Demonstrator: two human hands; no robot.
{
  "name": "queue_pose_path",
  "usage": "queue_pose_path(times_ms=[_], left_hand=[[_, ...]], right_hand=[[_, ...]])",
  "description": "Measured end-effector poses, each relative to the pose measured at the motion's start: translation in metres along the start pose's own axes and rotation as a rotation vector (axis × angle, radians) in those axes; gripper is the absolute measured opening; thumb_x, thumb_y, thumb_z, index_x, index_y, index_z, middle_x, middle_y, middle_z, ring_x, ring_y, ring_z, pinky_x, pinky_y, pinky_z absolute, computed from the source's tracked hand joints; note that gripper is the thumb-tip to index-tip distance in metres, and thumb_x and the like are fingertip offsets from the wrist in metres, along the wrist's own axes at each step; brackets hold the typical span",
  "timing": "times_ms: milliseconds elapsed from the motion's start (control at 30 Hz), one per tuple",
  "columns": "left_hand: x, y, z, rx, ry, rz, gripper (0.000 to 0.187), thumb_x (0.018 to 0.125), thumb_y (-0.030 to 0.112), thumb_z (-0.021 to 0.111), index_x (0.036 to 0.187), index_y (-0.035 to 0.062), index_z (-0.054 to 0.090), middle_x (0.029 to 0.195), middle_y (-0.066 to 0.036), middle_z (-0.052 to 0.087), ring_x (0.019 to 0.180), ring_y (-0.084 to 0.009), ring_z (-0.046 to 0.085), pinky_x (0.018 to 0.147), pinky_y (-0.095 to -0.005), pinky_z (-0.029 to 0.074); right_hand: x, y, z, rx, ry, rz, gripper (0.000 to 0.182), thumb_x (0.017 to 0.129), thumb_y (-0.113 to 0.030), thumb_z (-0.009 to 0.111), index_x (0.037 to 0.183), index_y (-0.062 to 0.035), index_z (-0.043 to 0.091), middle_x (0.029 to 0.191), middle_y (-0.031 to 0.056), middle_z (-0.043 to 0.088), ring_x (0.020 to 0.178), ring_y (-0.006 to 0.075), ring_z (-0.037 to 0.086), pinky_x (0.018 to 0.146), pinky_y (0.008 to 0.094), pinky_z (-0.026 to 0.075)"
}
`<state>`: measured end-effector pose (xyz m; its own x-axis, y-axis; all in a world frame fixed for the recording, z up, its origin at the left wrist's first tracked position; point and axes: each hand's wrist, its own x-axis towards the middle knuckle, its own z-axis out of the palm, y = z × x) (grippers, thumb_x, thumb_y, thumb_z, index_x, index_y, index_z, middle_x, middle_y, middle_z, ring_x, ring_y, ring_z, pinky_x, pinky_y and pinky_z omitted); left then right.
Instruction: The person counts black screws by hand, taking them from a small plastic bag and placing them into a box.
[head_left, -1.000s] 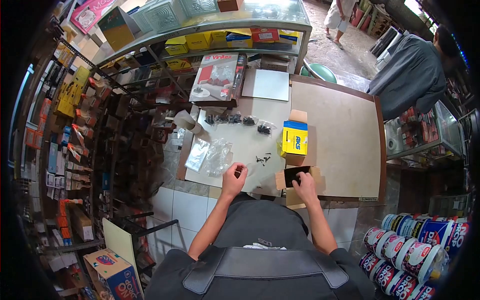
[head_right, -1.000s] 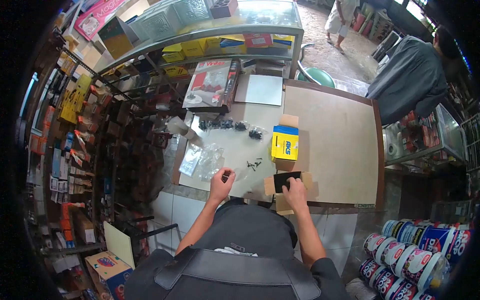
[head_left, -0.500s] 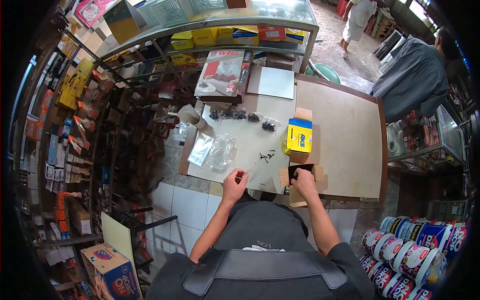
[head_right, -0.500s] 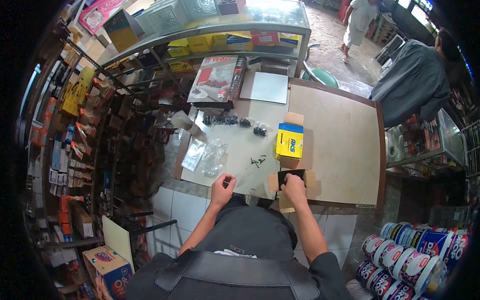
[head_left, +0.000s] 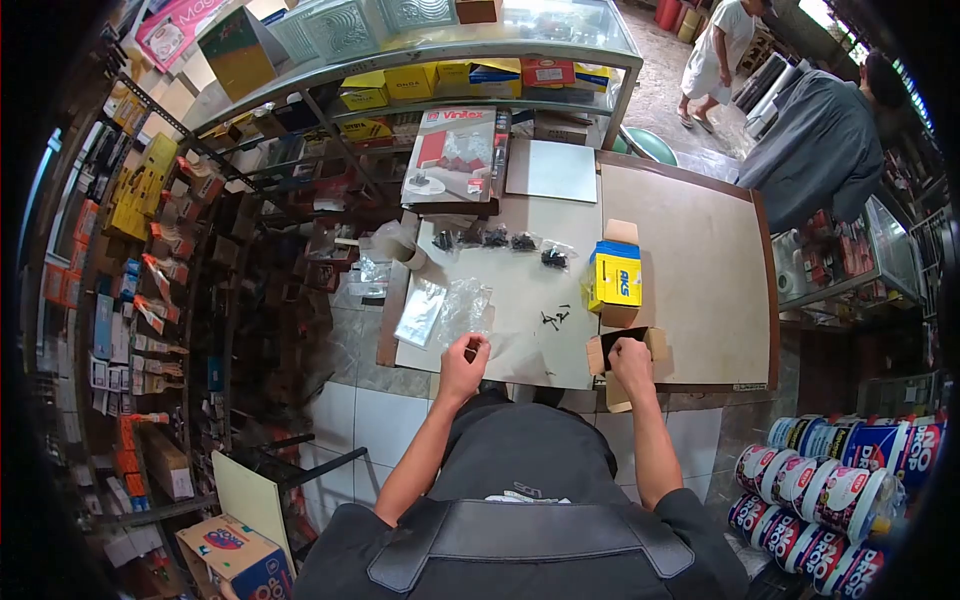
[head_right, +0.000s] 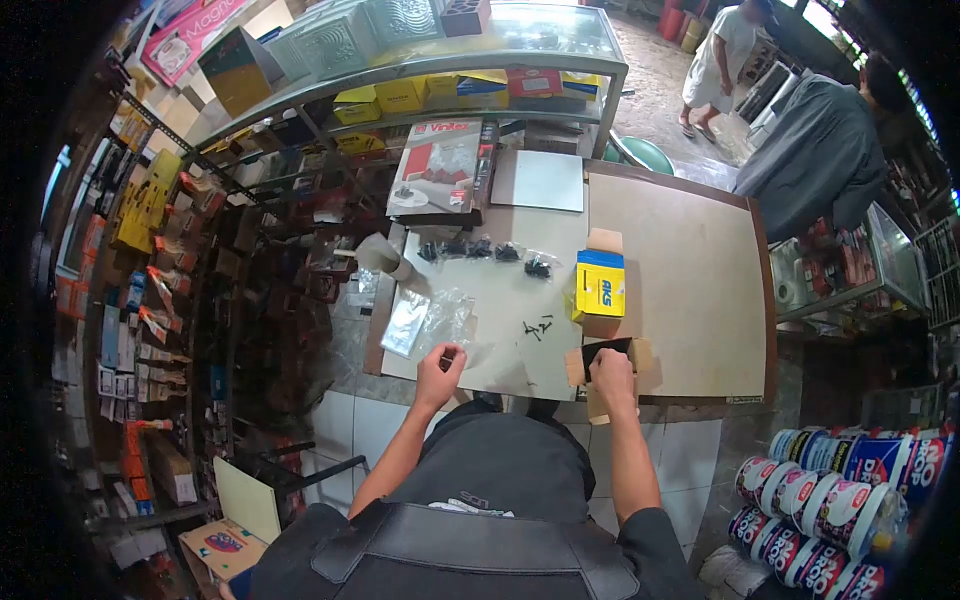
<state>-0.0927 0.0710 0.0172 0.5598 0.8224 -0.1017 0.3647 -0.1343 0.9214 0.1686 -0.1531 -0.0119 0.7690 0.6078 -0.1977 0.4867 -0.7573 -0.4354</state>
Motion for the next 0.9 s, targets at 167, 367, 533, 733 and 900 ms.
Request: queue_pose_path(times_ms=[167, 367, 533, 733, 900], left_hand=[[0.003, -0.009, -0.013, -0.013, -0.011, -0.014, 0.015, 0.092, 0.016, 0.067, 0.097, 0.0018, 0.067, 0.078, -0.006, 0.070, 0.068, -0.0118, 0.065, 0.063, -0.0291, 0.052], [0.001, -0.017, -0.023, -0.055, -0.032, -0.014, 0.015, 0.093, 0.016, 0.067, 0.098, 0.0021, 0.067, 0.078, -0.006, 0.070, 0.067, -0.0112, 0.064, 0.063, -0.0289, 0.051], [0.000, -0.021, -0.034, -0.052, -0.051, -0.031, 0.016, 0.092, 0.017, 0.066, 0.098, 0.0018, 0.067, 0.078, -0.006, 0.070, 0.067, -0.0112, 0.064, 0.063, -0.0287, 0.051], [0.004, -0.022, -0.049, -0.045, -0.067, -0.032, 0.015, 0.092, 0.017, 0.068, 0.096, 0.0027, 0.067, 0.078, -0.002, 0.068, 0.069, -0.0070, 0.060, 0.064, -0.0256, 0.049], [0.007, -0.022, -0.062, -0.014, -0.068, -0.010, 0.016, 0.092, 0.017, 0.067, 0.098, 0.0018, 0.067, 0.079, -0.006, 0.070, 0.069, -0.0116, 0.064, 0.064, -0.0286, 0.051]], right_hand=[[-0.001, -0.001, 0.001, 0.109, 0.076, 0.046, 0.018, 0.081, -0.016, 0.067, 0.088, -0.0022, 0.075, 0.086, 0.0230, 0.071, 0.083, 0.0412, 0.069, 0.078, 0.0457, 0.056], [-0.008, -0.009, -0.008, 0.283, 0.168, 0.165, 0.018, 0.083, -0.015, 0.069, 0.090, 0.0003, 0.074, 0.076, 0.0178, 0.072, 0.071, 0.0269, 0.072, 0.069, 0.0362, 0.056], [0.004, -0.031, 0.011, 0.878, 0.291, 0.211, 0.014, 0.095, -0.011, 0.065, 0.099, 0.0012, 0.071, 0.079, 0.0019, 0.067, 0.067, 0.0081, 0.064, 0.059, 0.0206, 0.049], [0.022, -0.098, 0.046, 1.009, 0.016, 0.135, 0.015, 0.096, -0.012, 0.065, 0.100, 0.0023, 0.069, 0.081, 0.0037, 0.069, 0.070, 0.0116, 0.068, 0.059, 0.0232, 0.051], [0.051, -0.107, 0.100, 0.499, 0.033, 0.120, 0.020, 0.085, -0.017, 0.068, 0.092, 0.0009, 0.073, 0.083, 0.0172, 0.073, 0.079, 0.0271, 0.073, 0.072, 0.0363, 0.057]])
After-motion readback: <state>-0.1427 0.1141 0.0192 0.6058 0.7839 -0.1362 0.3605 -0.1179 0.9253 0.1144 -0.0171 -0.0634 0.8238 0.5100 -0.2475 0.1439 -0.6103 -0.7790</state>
